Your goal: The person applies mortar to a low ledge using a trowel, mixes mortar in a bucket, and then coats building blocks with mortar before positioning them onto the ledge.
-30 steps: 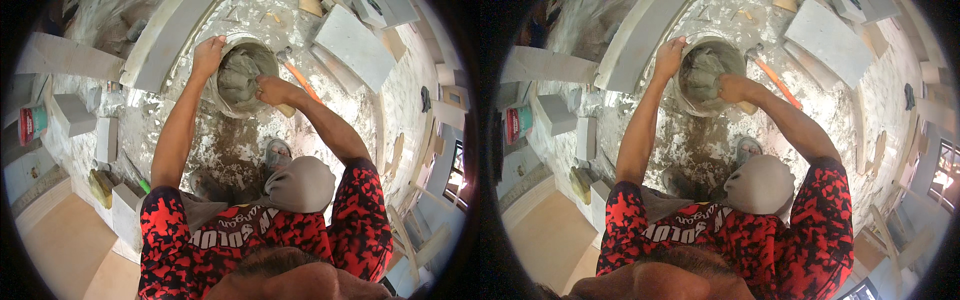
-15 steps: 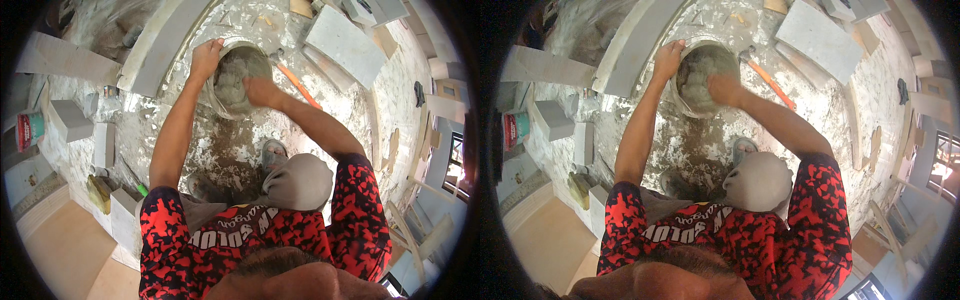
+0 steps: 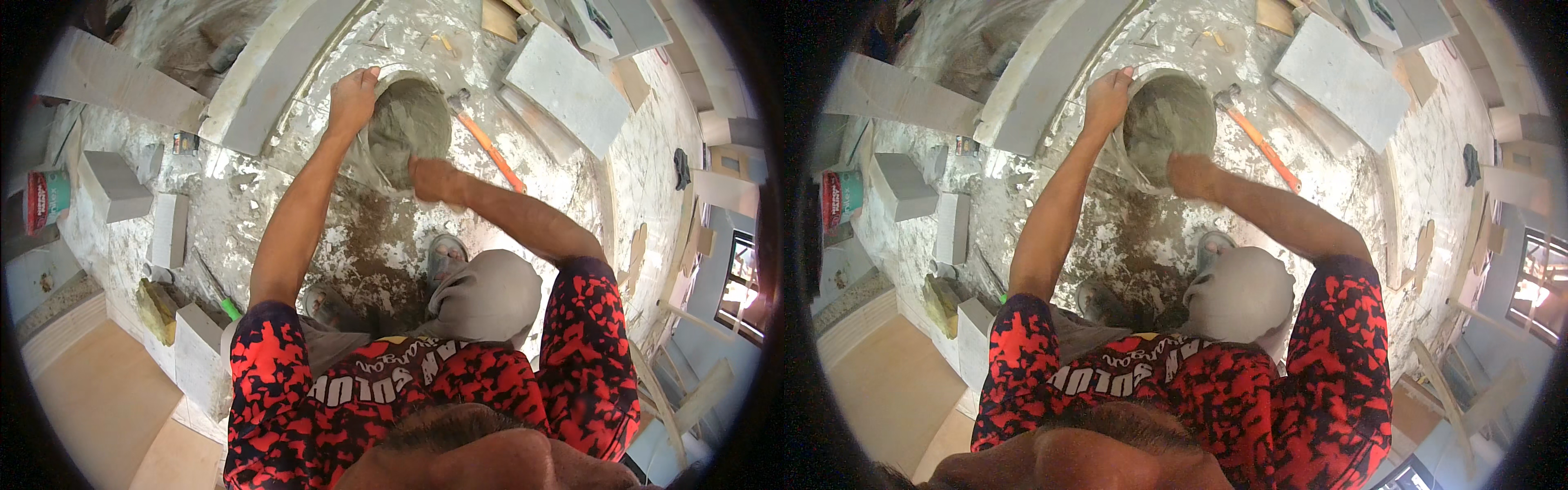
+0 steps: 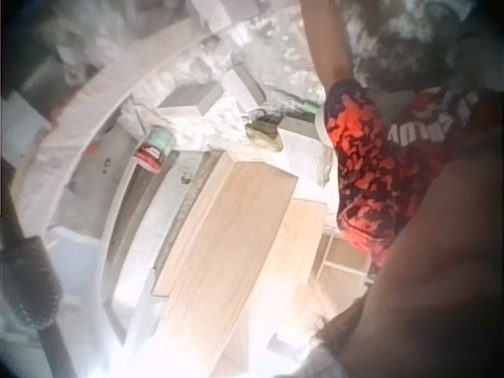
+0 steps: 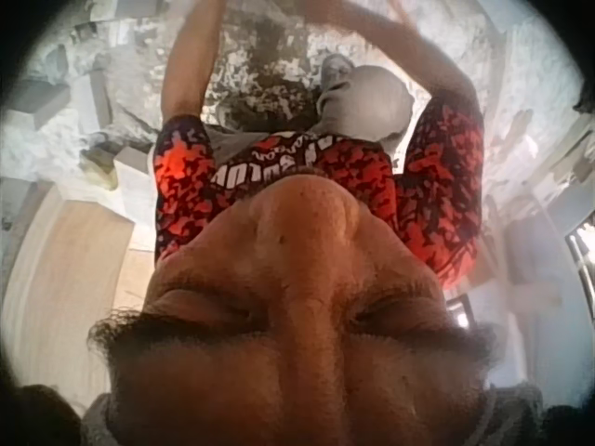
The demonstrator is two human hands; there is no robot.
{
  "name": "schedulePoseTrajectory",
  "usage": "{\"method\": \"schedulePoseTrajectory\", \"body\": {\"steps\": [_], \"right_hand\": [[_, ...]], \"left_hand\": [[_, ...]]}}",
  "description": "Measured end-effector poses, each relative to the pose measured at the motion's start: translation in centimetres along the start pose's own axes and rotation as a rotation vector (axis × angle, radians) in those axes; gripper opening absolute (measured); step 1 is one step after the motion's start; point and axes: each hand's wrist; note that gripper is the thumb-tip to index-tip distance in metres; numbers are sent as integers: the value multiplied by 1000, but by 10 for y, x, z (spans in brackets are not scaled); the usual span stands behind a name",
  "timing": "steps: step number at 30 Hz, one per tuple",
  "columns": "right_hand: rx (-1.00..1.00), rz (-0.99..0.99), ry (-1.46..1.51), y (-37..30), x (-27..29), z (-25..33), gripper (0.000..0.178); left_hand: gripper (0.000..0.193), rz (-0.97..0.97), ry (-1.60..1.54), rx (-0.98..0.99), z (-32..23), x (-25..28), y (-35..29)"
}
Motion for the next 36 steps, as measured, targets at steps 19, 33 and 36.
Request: {"method": "schedulePoseTrajectory", "body": {"steps": [19, 33, 36], "right_hand": [[26, 94, 5, -8, -4, 7, 48], [-163, -72, -108, 0, 40, -37, 41], [-98, 68, -17, 9, 6, -31, 58]], "left_hand": [[48, 55, 23, 16, -4, -2, 1], [45, 73, 12, -44, -3, -3, -5], [46, 145, 31, -33, -9, 1, -9]]}}
Point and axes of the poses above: each hand's wrist, its own y-axis towards the middle knuckle, its own x-axis out of the back of the hand, z = x × y, and after that the axes turned 5 degrees about -y, right-handed
